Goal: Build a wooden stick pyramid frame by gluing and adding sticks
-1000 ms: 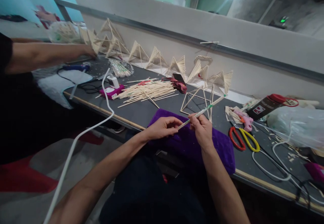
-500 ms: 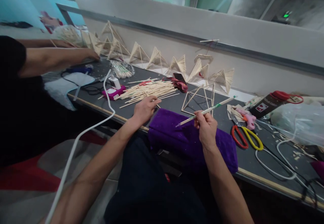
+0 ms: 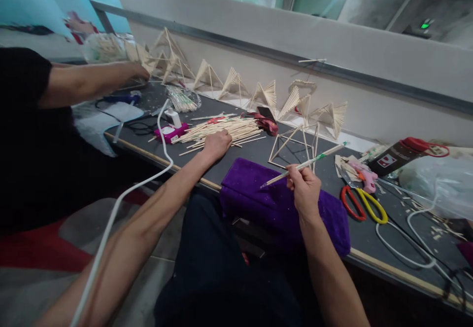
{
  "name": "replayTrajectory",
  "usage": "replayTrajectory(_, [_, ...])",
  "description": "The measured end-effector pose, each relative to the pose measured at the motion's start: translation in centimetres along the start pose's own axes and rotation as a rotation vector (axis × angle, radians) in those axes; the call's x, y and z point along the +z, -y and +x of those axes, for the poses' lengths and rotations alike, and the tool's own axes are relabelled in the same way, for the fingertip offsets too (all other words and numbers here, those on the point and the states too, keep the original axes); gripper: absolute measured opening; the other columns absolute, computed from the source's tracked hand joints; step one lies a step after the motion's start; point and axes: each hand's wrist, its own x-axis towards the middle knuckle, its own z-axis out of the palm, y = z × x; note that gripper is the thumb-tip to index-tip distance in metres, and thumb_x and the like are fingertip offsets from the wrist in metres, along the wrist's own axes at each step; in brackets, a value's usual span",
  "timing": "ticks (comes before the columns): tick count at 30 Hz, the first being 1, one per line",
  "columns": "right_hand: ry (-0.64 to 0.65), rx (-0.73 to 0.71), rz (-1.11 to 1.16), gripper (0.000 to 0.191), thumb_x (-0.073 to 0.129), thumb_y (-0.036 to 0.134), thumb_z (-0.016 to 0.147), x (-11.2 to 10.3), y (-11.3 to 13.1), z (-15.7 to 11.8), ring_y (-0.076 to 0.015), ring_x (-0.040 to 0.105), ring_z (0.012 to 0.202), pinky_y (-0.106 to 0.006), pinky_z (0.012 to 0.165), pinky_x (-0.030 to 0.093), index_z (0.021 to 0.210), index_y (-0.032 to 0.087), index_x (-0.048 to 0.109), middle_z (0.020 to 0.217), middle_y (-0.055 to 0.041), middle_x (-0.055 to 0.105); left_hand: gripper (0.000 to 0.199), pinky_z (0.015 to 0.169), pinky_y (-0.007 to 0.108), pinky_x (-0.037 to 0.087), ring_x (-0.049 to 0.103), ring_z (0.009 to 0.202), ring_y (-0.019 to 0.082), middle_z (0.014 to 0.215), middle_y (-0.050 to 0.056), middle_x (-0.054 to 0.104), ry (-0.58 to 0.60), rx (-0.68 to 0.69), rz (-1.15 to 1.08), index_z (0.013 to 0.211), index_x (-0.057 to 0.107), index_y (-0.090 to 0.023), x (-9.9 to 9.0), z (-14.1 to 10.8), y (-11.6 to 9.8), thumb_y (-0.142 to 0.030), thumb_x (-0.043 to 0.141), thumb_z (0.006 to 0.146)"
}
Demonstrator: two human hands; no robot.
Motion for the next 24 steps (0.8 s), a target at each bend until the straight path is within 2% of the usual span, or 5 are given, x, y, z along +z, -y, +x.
replayTrajectory(6, [0.024,-0.001,-0.026,0.027,0.077,0.041,0.078,-0.1,-0.1,-0.1,-0.0074,0.047,0.044,-0.02,0.042,0.034,0.08,0.015,0.073,0.052,0.0044,0.056,0.04,0.085,0.04,0.048,0.061,0.112,0.032,0.116,0.018,0.066,-0.051,-0.015,0.016,0.113,0.071,-0.011,-0.5,-1.8,1.5,-0.029,0.037,0.102])
replayTrajectory(9, [0.036,0.007,-0.038,0.028,0.077,0.043,0.078,-0.2,0.0,-0.2,-0.0077,0.048,0.044,-0.02,0.042,0.034,0.081,0.015,0.073,0.052,0.0043,0.056,0.035,0.089,0.039,0.047,0.055,0.117,0.032,0.117,0.016,0.064,-0.176,-0.03,0.06,0.111,0.071,-0.014,-0.7,-4.3,3.4,-0.032,0.044,0.099])
replayTrajectory(14, [0.042,0.006,-0.016,0.028,0.078,0.043,0.079,-0.3,0.0,-0.3,-0.0071,0.047,0.044,-0.02,0.042,0.034,0.081,0.016,0.074,0.053,0.0042,0.056,0.038,0.089,0.044,0.046,0.054,0.113,0.037,0.119,0.021,0.062,-0.222,-0.232,0.155,0.118,0.068,-0.01,-0.2,-7.4,6.3,-0.034,0.056,0.091])
replayTrajectory(19, [0.061,0.0,-0.032,0.027,0.078,0.043,0.079,-0.3,0.0,-0.3,-0.0068,0.047,0.045,-0.02,0.043,0.033,0.08,0.017,0.074,0.053,0.0043,0.056,0.038,0.088,0.044,0.048,0.059,0.111,0.038,0.116,0.022,0.065,-0.101,-0.298,0.119,0.117,0.068,-0.007,0.2,-6.8,5.8,-0.024,0.043,0.095])
replayTrajectory(24, [0.075,-0.014,-0.045,0.024,0.079,0.041,0.079,-0.3,0.0,-0.4,-0.0066,0.048,0.045,-0.021,0.045,0.035,0.081,0.017,0.075,0.053,0.0046,0.056,0.041,0.086,0.042,0.048,0.061,0.111,0.037,0.113,0.024,0.066,-0.096,-0.277,0.108,0.114,0.07,-0.005,0.5,-5.1,5.4,-0.017,0.035,0.096])
